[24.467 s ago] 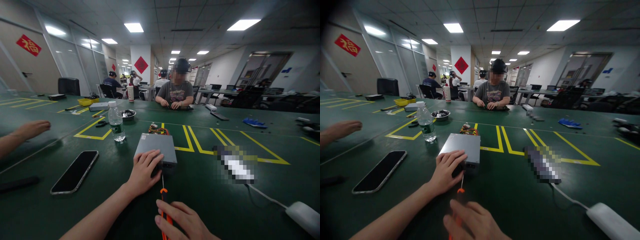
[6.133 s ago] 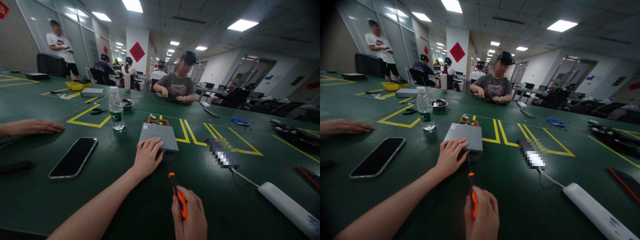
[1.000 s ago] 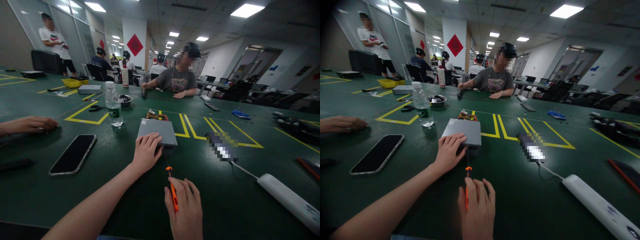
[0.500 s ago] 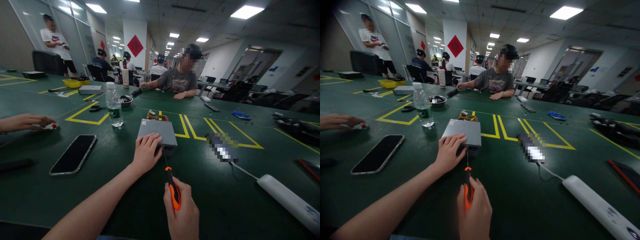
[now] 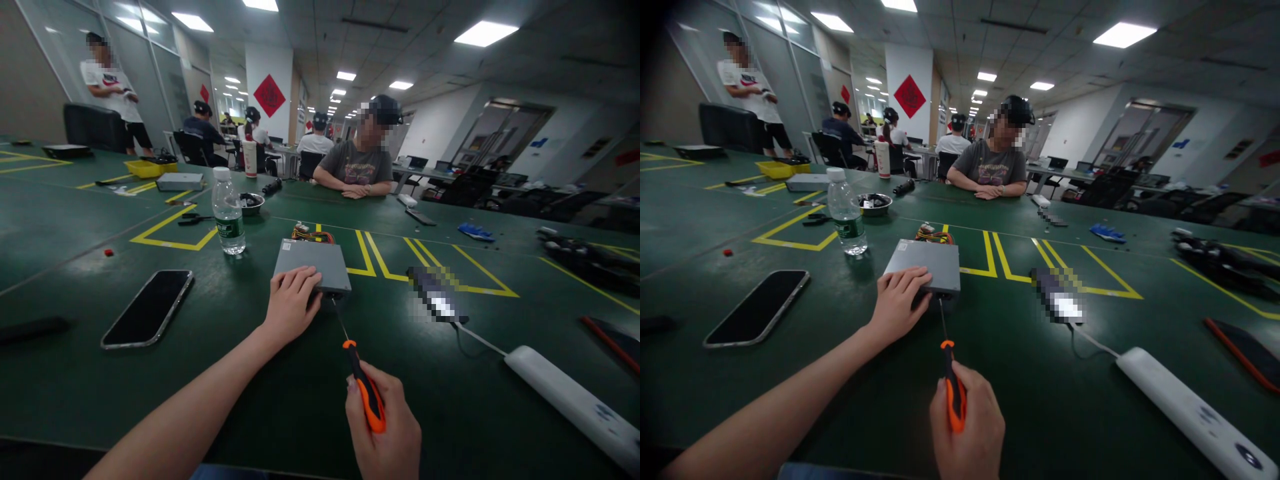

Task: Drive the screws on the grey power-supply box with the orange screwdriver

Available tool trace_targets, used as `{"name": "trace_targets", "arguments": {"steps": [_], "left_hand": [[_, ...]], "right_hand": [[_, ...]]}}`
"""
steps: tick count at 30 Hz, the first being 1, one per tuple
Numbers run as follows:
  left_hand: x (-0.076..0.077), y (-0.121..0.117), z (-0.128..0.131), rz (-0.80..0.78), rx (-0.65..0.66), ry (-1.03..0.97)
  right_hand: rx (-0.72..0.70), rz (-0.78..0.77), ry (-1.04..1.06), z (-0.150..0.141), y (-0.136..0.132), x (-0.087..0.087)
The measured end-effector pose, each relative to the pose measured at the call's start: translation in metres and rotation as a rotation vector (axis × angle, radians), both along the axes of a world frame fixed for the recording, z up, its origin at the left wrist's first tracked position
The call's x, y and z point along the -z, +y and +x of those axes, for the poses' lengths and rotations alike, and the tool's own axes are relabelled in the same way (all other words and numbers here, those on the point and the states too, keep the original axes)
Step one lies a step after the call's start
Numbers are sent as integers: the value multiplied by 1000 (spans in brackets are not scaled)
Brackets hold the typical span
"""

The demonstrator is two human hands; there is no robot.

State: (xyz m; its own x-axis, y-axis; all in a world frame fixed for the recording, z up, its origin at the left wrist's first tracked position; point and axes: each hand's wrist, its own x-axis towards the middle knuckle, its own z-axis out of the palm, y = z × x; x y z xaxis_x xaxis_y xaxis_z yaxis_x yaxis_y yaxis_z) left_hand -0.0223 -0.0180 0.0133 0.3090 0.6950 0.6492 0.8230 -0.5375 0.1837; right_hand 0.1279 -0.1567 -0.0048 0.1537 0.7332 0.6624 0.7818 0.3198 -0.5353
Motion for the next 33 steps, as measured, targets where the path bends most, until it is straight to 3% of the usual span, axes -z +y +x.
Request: {"name": "trace_targets", "arguments": {"steps": [6, 12, 24, 30, 33], "left_hand": [[-1, 0, 0, 8, 6, -10], [0, 1, 1, 18, 5, -23], [-1, 0, 1, 7, 4, -13], [-1, 0, 1, 2, 4, -12], [-1, 0, 2, -2, 4, -15]], "right_hand": [[57, 47, -147, 23, 4, -1], [14, 7, -155, 18, 5, 1], [84, -40, -132, 19, 7, 4], [114, 215, -269, 15, 9, -5], [65, 234, -359, 15, 8, -6]]}}
